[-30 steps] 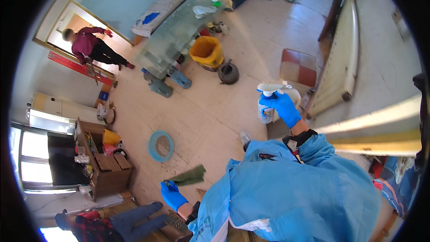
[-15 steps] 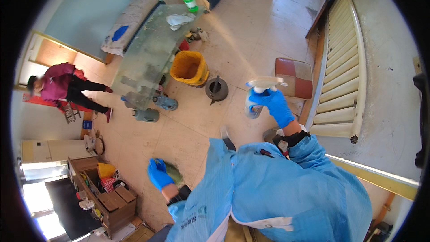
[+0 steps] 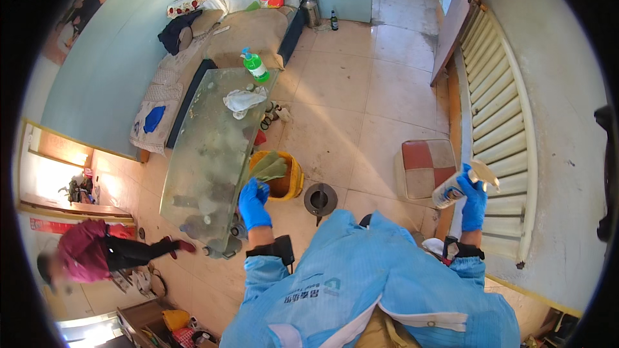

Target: The person sprays a cleaning solution onto a wall-mounted switch and wipes it with a cloth. They then move to a glass table and spray the surface before wiping it down.

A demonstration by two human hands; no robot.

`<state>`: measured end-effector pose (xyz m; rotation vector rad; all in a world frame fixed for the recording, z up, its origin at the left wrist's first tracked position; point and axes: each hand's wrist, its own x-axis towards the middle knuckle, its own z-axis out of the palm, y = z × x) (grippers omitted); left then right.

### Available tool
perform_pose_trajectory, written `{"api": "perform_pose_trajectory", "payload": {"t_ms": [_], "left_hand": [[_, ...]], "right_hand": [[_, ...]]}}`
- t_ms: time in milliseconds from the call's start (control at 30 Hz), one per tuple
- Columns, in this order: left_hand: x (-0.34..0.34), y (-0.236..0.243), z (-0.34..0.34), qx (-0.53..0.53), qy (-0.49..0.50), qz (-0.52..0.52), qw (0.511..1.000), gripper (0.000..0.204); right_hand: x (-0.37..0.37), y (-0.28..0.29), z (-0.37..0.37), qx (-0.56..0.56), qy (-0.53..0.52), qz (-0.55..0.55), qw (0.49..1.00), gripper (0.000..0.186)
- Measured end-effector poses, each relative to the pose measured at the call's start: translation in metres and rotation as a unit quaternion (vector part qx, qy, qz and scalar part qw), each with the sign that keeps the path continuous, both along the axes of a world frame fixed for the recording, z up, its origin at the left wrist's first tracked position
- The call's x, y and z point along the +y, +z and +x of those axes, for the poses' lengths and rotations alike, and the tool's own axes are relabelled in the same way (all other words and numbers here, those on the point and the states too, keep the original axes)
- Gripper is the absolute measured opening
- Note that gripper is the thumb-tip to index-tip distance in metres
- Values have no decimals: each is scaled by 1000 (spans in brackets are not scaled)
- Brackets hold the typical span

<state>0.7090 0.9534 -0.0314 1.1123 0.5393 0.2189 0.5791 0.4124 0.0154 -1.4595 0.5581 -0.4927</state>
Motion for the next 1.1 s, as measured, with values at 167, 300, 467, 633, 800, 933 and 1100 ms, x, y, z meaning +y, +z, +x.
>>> {"api": "perform_pose_trajectory", "payload": {"t_ms": [167, 300, 467, 633, 800, 933, 1100], "left_hand": [[-52, 8, 132, 15, -62, 8, 998, 15], [-89, -10, 219, 24, -119, 28, 992, 19], [-127, -23, 323, 106, -105, 8, 989, 22], [-157, -1, 425, 81, -92, 5, 992, 21], [-163, 28, 510, 56, -48, 33, 997, 21], [-159, 32, 590, 41, -56, 9, 998, 19], [-153, 27, 720, 7, -48, -19, 999, 23]], "right_hand": [[-13, -19, 49, 12, -68, 37, 997, 51], [-47, -50, 136, 26, -120, 39, 992, 51], [-102, -47, 291, 9, -66, 30, 997, 48], [-119, -1, 472, 2, 0, -11, 1000, 49], [-95, 34, 630, -1, 83, -30, 996, 49], [-80, 34, 712, -43, 145, -50, 987, 46], [-72, 11, 800, -11, 119, 8, 993, 43]]}}
